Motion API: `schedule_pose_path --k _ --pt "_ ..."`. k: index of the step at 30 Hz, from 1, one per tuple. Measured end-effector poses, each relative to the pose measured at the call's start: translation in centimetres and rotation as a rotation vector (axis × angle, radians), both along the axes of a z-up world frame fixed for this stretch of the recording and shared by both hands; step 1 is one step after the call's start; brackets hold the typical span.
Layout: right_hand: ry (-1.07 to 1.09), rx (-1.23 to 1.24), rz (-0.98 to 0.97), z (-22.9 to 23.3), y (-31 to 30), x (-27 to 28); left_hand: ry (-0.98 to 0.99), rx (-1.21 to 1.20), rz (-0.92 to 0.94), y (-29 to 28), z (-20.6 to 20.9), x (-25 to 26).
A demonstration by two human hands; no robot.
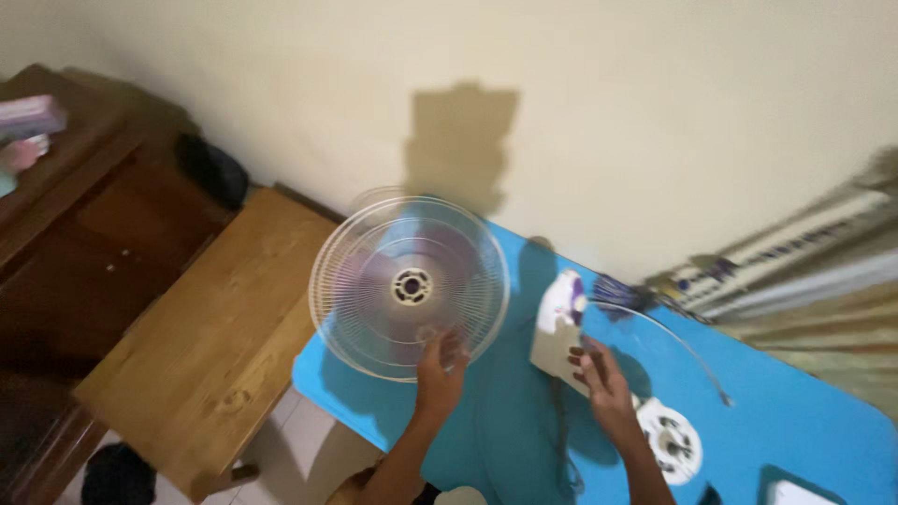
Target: The person assembles a table fan by attaching the front grille, inserting the fan blade, securing it with a nut, and fastening the rear grille with a screwdriver. The assembly is performed on a blue table.
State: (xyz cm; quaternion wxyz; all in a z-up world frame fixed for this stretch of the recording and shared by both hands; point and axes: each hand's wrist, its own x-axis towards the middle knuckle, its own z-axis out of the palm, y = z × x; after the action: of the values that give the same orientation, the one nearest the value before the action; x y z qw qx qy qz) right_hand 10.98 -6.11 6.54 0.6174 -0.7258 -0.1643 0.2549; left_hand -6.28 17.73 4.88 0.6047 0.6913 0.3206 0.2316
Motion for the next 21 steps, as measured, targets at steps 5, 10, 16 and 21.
schedule_pose_path --k 5,10,16,21 --pt "0.218 0.022 0.008 -3.7 7.6 -1.6 -0.130 -0.215 0.308 7.5 -3.2 -3.1" --pt "0.228 -0.055 -0.028 -8.1 12.3 -1.5 0.111 0.115 0.579 13.0 -4.4 -7.2" --pt "0.352 -0.070 -0.126 -12.2 14.9 -1.3 0.104 0.038 0.736 17.0 -8.2 -8.8" --pt "0.456 0.008 -0.145 -14.3 16.0 -1.7 0.104 -0.182 0.701 18.4 -12.0 -8.4"
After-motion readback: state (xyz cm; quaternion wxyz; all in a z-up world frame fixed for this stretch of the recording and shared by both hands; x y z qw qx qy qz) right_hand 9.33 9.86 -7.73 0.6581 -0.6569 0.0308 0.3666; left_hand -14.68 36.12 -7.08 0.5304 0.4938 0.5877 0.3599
